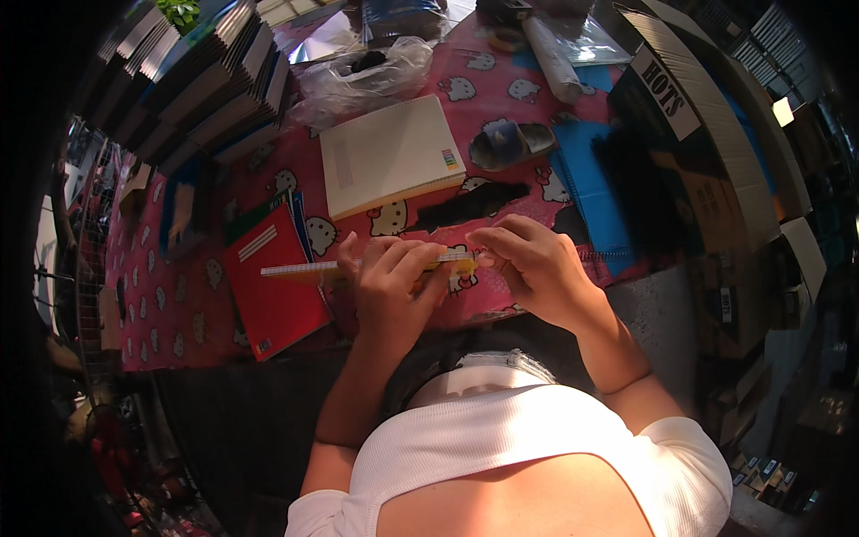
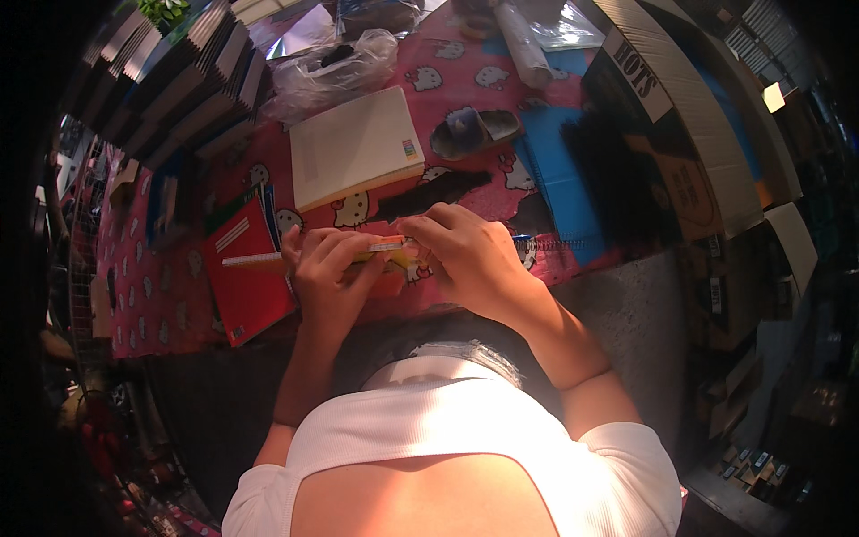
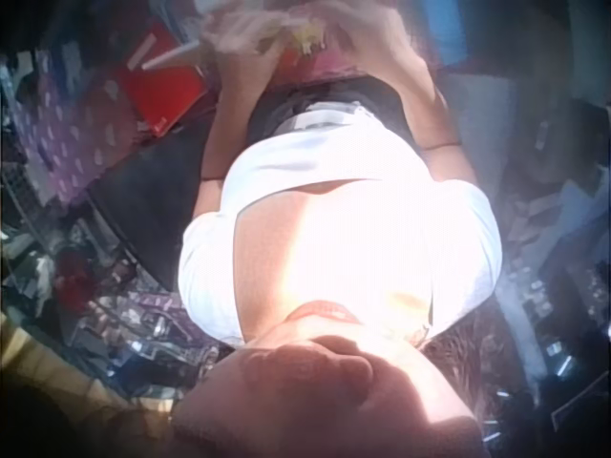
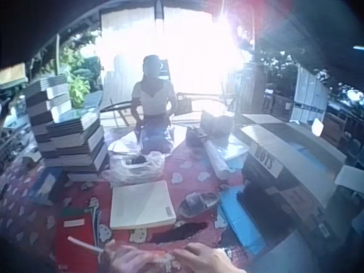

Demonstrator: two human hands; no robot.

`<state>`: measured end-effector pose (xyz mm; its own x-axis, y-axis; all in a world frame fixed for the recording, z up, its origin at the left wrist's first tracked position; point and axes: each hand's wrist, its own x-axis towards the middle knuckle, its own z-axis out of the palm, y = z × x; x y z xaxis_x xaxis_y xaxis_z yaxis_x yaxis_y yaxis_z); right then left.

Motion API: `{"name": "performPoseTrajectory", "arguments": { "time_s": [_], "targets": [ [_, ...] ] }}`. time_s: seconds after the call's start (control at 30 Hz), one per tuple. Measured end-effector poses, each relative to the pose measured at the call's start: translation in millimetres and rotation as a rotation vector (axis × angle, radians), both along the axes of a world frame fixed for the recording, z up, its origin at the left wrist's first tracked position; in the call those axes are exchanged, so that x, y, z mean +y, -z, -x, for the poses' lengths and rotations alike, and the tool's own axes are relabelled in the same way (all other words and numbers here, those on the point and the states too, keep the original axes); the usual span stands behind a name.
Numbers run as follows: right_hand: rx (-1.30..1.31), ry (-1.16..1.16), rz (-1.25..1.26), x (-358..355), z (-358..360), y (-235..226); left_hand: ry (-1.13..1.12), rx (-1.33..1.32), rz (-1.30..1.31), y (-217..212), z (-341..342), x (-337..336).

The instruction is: The person organizes notebooks on a table by cutting the plastic binding spirals with pliers, removing the plastic strips, and stacking the notebooks.

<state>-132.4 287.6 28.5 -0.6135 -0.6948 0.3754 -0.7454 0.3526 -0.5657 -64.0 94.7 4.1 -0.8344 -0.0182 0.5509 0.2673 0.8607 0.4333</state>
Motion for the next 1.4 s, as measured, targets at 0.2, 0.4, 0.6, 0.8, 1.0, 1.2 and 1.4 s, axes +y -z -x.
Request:
{"name": "performPoseTrajectory", "arguments": {
  "time_s": [0.2,0.4,0.6,0.8,1.0,1.2,1.4],
  "targets": [
    [-0.143,-0.171,-0.049,3,27,-5,0.003,0.002,-0.022,2,-9,-1],
    [0.002,0.382,-0.474,46,226,124,-0.037,0.026,-0.002,-9,-5,13],
    [-0.169,0.604,-0.321,30,210,131,-0.04,0.034,-0.069,-3,-6,4],
    [-0.883,-0.146,0.497,17,129,91,-0.054,0.065,-0.033,-3,-2,5],
    [-1.283,-0.536,0.69,19,118,62,-0.079,0.076,-0.065,-1,-1,7],
    [-1.031,-0.362,0.365,19,115,55,-0.047,0.06,-0.061,-7,-2,4],
    [-0.717,-0.486,0.416,0,119,61,-0.097,0.023,-0.198,-5,-5,-1]
  ]
}}
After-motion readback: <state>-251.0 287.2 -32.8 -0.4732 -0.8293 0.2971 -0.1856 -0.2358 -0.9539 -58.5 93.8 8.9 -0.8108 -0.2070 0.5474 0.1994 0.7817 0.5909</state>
